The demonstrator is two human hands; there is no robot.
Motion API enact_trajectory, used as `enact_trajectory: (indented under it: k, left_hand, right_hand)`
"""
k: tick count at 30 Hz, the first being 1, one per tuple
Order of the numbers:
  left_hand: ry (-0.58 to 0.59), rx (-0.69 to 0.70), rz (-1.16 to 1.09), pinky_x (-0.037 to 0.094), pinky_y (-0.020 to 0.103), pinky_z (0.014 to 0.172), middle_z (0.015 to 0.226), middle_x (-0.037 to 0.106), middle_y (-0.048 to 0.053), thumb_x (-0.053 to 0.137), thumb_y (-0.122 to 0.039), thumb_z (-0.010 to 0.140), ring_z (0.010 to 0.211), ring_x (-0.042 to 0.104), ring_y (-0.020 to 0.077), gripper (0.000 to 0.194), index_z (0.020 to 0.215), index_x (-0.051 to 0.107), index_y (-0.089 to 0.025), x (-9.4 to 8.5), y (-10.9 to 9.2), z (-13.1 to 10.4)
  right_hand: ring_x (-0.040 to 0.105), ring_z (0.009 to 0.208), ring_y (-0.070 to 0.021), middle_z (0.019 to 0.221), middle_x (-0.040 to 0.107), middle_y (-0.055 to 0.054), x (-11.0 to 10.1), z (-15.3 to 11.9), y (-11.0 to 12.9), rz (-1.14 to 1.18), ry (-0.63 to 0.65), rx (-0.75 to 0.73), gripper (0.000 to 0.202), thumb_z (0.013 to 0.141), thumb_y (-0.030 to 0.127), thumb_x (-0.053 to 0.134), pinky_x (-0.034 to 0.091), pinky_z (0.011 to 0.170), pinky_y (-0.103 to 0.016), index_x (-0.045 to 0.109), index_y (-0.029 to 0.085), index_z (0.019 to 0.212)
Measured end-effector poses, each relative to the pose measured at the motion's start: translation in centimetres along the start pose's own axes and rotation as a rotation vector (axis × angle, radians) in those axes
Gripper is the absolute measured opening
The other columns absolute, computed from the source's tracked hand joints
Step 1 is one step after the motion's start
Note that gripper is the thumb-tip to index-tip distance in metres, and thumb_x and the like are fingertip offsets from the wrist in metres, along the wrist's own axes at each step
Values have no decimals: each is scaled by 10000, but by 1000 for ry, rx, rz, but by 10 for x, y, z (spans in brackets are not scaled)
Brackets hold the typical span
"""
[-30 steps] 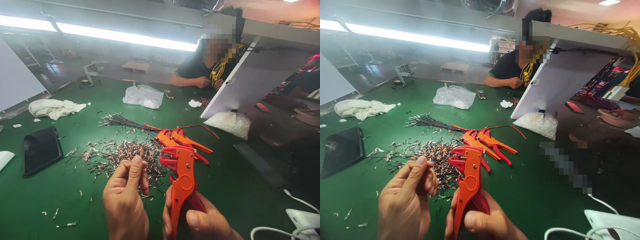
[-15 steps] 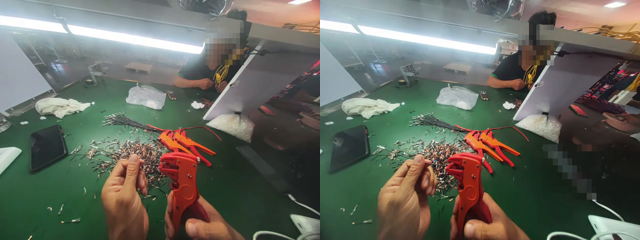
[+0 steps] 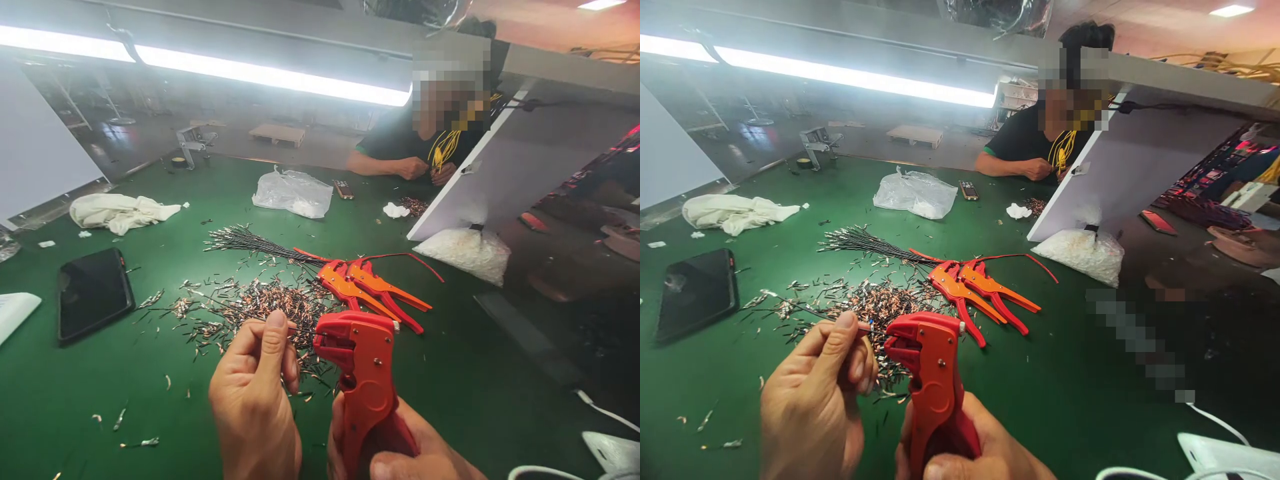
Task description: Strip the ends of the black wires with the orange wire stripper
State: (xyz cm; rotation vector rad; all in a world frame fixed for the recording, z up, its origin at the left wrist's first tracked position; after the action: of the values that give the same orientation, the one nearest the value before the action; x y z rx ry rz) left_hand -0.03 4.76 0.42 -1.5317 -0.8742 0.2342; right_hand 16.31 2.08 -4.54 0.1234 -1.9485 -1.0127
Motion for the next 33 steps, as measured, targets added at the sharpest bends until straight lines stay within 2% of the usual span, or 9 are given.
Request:
enact_trajectory:
  k: [5, 7, 13, 16, 19, 22, 26, 30, 33]
  left_hand:
    - [-12, 27, 59, 300, 165, 377, 422, 425, -77, 796, -403, 699, 390, 362, 46, 342, 589, 565, -177, -3, 5, 0]
    - [-3, 37, 90, 290, 172, 378, 421, 413, -81, 776, -420, 730, 388, 354, 49, 329, 617, 583, -178, -4, 8, 1]
    - [12, 32, 198, 274, 176, 381, 455, 417, -79, 710, -485, 799, 410, 347, 49, 419, 586, 507, -187, -9, 12, 1]
    - [14, 36, 219, 270, 168, 383, 449, 408, -77, 707, -497, 794, 411, 342, 44, 444, 564, 493, -183, -8, 12, 2]
    - [44, 20, 199, 280, 167, 389, 444, 400, -74, 712, -499, 783, 411, 342, 44, 468, 537, 470, -183, -5, 11, 2]
    - [47, -16, 173, 277, 167, 385, 446, 395, -76, 719, -504, 772, 409, 335, 45, 454, 552, 480, -186, -3, 11, 2]
    - [47, -54, 143, 274, 168, 377, 462, 408, -73, 708, -524, 777, 411, 336, 47, 440, 584, 497, -190, -3, 12, 1]
    - [29, -22, 167, 281, 165, 379, 465, 401, -74, 715, -527, 775, 416, 336, 43, 443, 581, 511, -185, -5, 14, 1]
    - [46, -5, 184, 285, 158, 380, 470, 407, -74, 720, -503, 781, 421, 344, 41, 421, 590, 525, -182, -4, 15, 1]
  right_hand:
    - [532, 739, -134, 898, 632, -70, -4, 0, -5, -18, -17, 28, 463, 742, 341, 776, 354, 668, -246, 581, 125, 1102]
    - [513, 725, -122, 870, 615, -57, -1, 2, -2, -31, -21, 30, 434, 739, 327, 778, 346, 658, -237, 589, 123, 1073]
    - [431, 657, -98, 756, 529, -37, 15, 12, 15, -59, 61, -79, 349, 750, 370, 750, 319, 611, -225, 591, 103, 908]
    - [432, 634, -104, 724, 511, -39, 9, 14, 9, -88, 87, -101, 350, 757, 411, 729, 326, 597, -234, 575, 110, 846]
    - [423, 598, -93, 715, 509, -27, -3, 13, -3, -38, 152, -110, 303, 777, 367, 719, 321, 544, -209, 563, 129, 882]
    - [439, 605, -98, 694, 491, -16, -11, 13, -12, -14, 118, -124, 280, 786, 354, 717, 335, 556, -214, 560, 133, 854]
    - [420, 566, -92, 654, 474, -3, -9, 16, -16, -25, 94, -157, 341, 767, 422, 728, 307, 544, -226, 526, 148, 786]
    - [381, 531, -94, 608, 448, 14, -5, 18, -13, -78, 64, -128, 397, 760, 506, 720, 268, 510, -235, 515, 165, 774]
    - [329, 474, -78, 545, 385, 59, -6, 18, -9, -40, -11, -111, 405, 777, 534, 702, 248, 477, -227, 497, 185, 765]
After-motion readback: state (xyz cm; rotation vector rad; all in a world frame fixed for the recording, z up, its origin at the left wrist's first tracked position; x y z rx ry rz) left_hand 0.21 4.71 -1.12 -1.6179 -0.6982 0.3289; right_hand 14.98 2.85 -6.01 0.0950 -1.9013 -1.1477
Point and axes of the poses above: each hand's wrist, its own z-axis towards the middle knuckle, its own x-axis out of the palm, y = z × x, the point moved 2 cm from there along z, towards the middle knuckle
